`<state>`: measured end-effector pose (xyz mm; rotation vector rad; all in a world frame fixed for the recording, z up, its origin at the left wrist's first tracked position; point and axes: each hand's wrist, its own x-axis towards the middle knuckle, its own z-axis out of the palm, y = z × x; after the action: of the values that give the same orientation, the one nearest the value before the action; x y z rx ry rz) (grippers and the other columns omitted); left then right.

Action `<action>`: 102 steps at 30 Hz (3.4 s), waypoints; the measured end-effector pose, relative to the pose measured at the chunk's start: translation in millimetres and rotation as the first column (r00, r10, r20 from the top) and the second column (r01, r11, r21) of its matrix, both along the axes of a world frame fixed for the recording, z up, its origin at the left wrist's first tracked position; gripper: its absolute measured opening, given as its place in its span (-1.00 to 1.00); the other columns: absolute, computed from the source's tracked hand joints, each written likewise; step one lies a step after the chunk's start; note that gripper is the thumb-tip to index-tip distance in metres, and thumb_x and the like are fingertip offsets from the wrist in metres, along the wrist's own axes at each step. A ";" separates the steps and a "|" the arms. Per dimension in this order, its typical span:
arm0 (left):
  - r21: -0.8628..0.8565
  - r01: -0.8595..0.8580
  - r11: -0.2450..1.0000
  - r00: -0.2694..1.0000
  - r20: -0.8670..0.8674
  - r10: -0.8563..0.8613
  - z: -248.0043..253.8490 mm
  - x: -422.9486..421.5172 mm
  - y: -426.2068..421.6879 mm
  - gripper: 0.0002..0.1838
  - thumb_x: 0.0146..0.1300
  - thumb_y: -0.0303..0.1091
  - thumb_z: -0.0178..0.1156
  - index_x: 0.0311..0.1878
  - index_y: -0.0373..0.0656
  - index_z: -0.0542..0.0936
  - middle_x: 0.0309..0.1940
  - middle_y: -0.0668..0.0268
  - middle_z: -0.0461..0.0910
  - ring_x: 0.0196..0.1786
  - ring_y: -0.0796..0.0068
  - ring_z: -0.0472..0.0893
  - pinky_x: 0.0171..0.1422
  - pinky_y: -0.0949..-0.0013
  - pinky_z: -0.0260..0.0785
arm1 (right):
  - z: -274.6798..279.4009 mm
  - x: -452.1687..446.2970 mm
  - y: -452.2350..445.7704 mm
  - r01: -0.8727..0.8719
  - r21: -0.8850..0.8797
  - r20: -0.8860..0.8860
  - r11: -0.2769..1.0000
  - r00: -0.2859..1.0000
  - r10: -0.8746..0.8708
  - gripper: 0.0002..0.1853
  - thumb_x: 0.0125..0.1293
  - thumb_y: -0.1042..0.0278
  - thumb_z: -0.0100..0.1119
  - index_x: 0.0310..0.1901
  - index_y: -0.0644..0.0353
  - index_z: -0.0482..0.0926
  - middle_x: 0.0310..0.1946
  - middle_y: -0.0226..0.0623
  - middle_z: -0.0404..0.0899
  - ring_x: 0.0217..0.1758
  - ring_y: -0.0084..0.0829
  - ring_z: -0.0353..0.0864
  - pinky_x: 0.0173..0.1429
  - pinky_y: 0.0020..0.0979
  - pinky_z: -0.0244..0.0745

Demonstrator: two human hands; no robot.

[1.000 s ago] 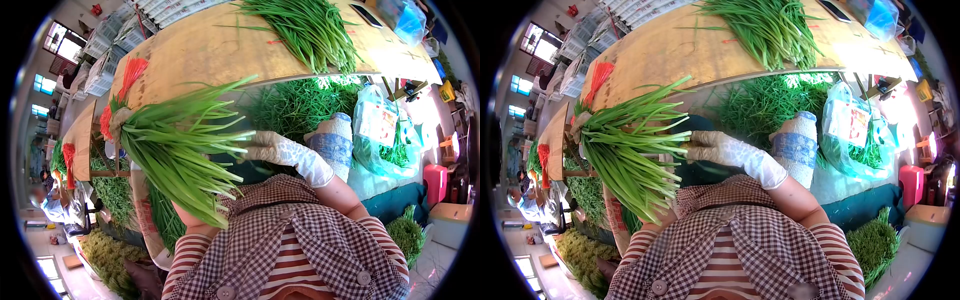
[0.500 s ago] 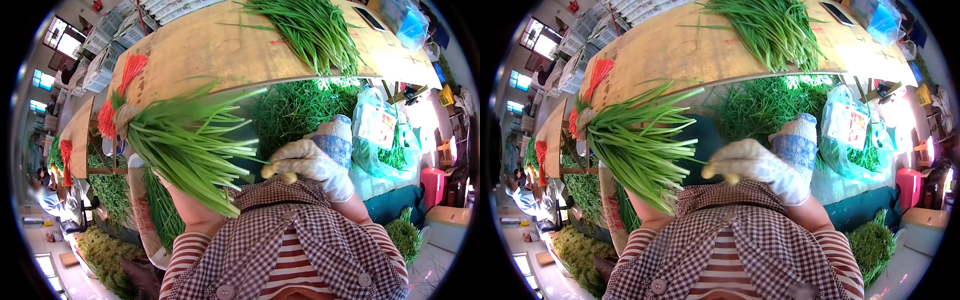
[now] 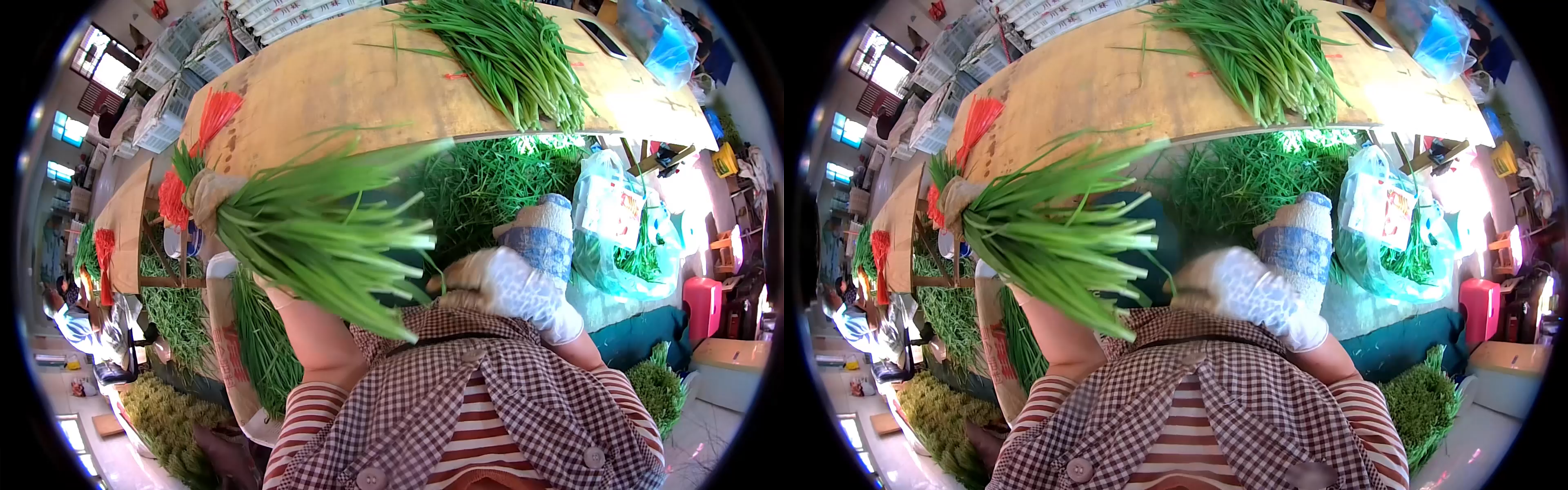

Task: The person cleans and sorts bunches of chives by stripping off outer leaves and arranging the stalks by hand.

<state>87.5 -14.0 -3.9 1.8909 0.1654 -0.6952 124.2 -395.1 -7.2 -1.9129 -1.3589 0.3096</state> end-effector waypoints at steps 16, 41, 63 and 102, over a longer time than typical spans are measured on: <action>-0.977 0.211 -0.011 0.509 0.100 0.855 116.0 153.0 21.3 -0.79 0.39 -0.26 0.08 -0.37 -0.08 0.36 -0.63 0.51 0.26 -0.59 0.58 0.30 -0.21 0.43 0.39 | 109.6 98.0 131.8 -0.085 0.276 -0.646 0.957 0.721 0.251 0.02 0.14 -0.16 0.27 0.44 0.31 0.00 0.34 -0.07 0.27 0.37 -0.33 0.28 0.45 -0.28 0.11; -0.504 -0.699 0.508 0.484 0.190 0.854 -24.3 47.5 -61.2 -0.69 0.25 -0.23 0.27 -0.20 -0.36 0.63 -0.50 0.35 0.60 -0.49 0.61 0.54 -0.30 0.50 0.44 | -15.5 64.7 190.0 0.628 -0.134 -0.778 0.766 0.413 -0.474 -0.70 0.19 0.23 0.36 -0.28 0.37 0.67 -0.45 -0.31 0.66 -0.43 -0.56 0.59 -0.31 -0.62 0.46; -0.661 -0.641 0.390 0.504 0.021 0.863 -46.8 16.2 -53.2 -0.78 0.33 -0.25 0.20 -0.14 -0.22 0.62 -0.30 0.38 0.66 -0.32 0.65 0.58 -0.14 0.52 0.44 | -21.2 57.0 180.1 0.483 -0.172 -0.765 0.859 0.483 -0.425 -0.60 0.29 0.20 0.27 0.02 0.34 0.56 -0.27 -0.29 0.68 -0.34 -0.51 0.65 -0.24 -0.54 0.55; -0.750 -0.562 0.349 0.579 -0.055 0.813 -27.9 15.2 -80.3 -0.80 0.32 -0.31 0.11 -0.15 -0.23 0.57 -0.33 0.23 0.62 -0.30 0.36 0.63 -0.23 0.35 0.49 | 6.1 18.9 159.5 0.533 0.154 -0.078 0.832 0.846 -0.528 -0.83 0.21 0.25 0.30 -0.29 0.17 0.64 -0.45 -0.15 0.66 -0.44 -0.25 0.69 -0.33 -0.34 0.58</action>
<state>102.7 -94.3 -31.7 0.9551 0.4112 0.2064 143.2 -235.6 -1.1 -2.0346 -0.7493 -0.0546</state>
